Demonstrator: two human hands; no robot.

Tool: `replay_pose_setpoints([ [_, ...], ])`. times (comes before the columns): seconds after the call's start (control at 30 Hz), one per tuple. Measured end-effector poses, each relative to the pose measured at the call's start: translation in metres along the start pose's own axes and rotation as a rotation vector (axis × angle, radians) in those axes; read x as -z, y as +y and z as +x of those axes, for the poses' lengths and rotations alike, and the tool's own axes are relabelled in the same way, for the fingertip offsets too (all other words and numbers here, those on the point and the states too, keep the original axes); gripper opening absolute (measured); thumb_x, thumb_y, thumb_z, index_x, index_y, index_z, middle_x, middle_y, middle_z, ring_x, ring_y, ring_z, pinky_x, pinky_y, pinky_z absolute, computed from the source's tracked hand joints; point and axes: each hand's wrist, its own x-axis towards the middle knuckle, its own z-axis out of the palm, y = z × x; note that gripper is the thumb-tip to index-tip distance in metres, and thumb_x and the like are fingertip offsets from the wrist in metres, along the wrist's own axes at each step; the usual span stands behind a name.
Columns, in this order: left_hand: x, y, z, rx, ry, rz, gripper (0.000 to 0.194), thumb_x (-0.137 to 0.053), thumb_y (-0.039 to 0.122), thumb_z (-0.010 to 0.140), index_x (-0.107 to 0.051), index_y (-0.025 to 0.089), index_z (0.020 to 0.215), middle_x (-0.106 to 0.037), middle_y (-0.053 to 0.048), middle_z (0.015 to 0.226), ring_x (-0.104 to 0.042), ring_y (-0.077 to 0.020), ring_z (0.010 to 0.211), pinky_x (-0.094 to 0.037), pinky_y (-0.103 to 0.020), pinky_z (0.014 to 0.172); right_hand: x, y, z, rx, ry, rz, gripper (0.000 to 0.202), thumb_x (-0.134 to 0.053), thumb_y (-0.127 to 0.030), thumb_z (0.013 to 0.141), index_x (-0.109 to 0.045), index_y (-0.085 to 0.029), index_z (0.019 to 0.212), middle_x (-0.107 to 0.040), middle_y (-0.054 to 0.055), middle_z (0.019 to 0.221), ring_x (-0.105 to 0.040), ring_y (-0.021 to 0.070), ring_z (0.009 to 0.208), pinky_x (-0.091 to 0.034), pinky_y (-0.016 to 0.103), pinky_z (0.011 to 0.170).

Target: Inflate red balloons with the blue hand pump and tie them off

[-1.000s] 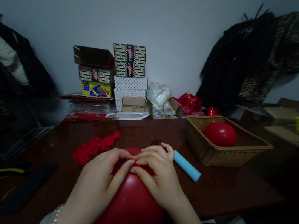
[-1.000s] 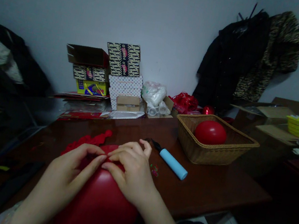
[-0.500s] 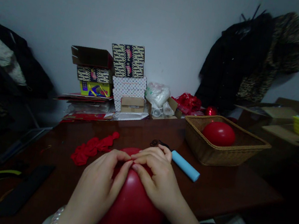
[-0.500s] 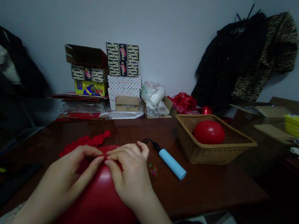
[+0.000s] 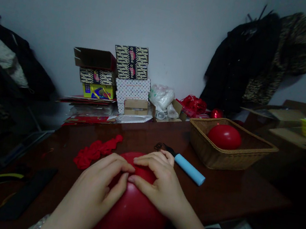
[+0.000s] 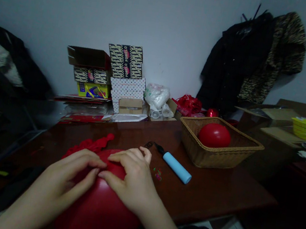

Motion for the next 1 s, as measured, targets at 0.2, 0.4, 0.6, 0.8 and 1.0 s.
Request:
replay_pose_setpoints([
  [0.2, 0.008, -0.010, -0.003, 0.045, -0.017, 0.045, 0.013, -0.053, 0.031, 0.088, -0.062, 0.024, 0.096, -0.064, -0.003, 0.097, -0.061, -0.0184, 0.091, -0.049, -0.029, 0.079, 0.006, 0.002, 0.000, 0.004, -0.097, 0.028, 0.032, -0.071, -0.040, 0.081, -0.063, -0.028, 0.109, -0.067, 0.003, 0.114, -0.056, 0.0199, 0.111, -0.024, 0.044, 0.107],
  [0.4, 0.021, -0.026, -0.011, 0.076, -0.006, 0.100, 0.021, -0.049, 0.038, 0.091, -0.065, 0.029, 0.102, -0.064, -0.001, 0.103, -0.062, -0.0179, 0.092, -0.048, -0.029, 0.081, 0.011, 0.013, 0.000, -0.113, -0.162, 0.033, 0.042, -0.064, -0.048, 0.083, -0.060, -0.027, 0.119, -0.056, 0.006, 0.132, -0.048, 0.0227, 0.123, -0.035, 0.042, 0.105],
  [0.6, 0.030, -0.049, -0.022, 0.161, 0.154, 0.202, 0.022, -0.048, 0.041, 0.090, -0.062, 0.025, 0.093, -0.063, -0.003, 0.096, -0.060, -0.0213, 0.089, -0.047, -0.033, 0.079, 0.009, 0.020, -0.002, -0.210, -0.218, -0.009, 0.049, -0.054, -0.054, 0.088, -0.054, -0.025, 0.128, -0.051, 0.007, 0.138, -0.045, 0.0235, 0.128, -0.033, 0.042, 0.109],
  [0.8, 0.040, -0.071, -0.031, 0.277, 0.455, 0.186, 0.024, -0.049, 0.044, 0.089, -0.062, 0.024, 0.093, -0.062, -0.005, 0.096, -0.058, -0.0229, 0.089, -0.046, -0.036, 0.080, 0.003, 0.043, -0.009, -0.269, -0.181, 0.078, 0.070, -0.052, -0.055, 0.089, -0.025, -0.027, 0.147, -0.032, 0.008, 0.152, -0.031, 0.0262, 0.138, -0.026, 0.049, 0.113],
  [1.0, 0.031, -0.080, -0.034, 0.414, 0.674, 0.103, 0.026, -0.052, 0.046, 0.087, -0.062, 0.024, 0.094, -0.062, -0.004, 0.093, -0.059, -0.0230, 0.087, -0.046, -0.040, 0.084, -0.002, 0.057, -0.012, -0.248, -0.090, 0.306, 0.105, -0.066, -0.063, 0.073, -0.004, -0.030, 0.151, -0.020, 0.011, 0.156, -0.029, 0.0319, 0.139, -0.028, 0.055, 0.110],
])
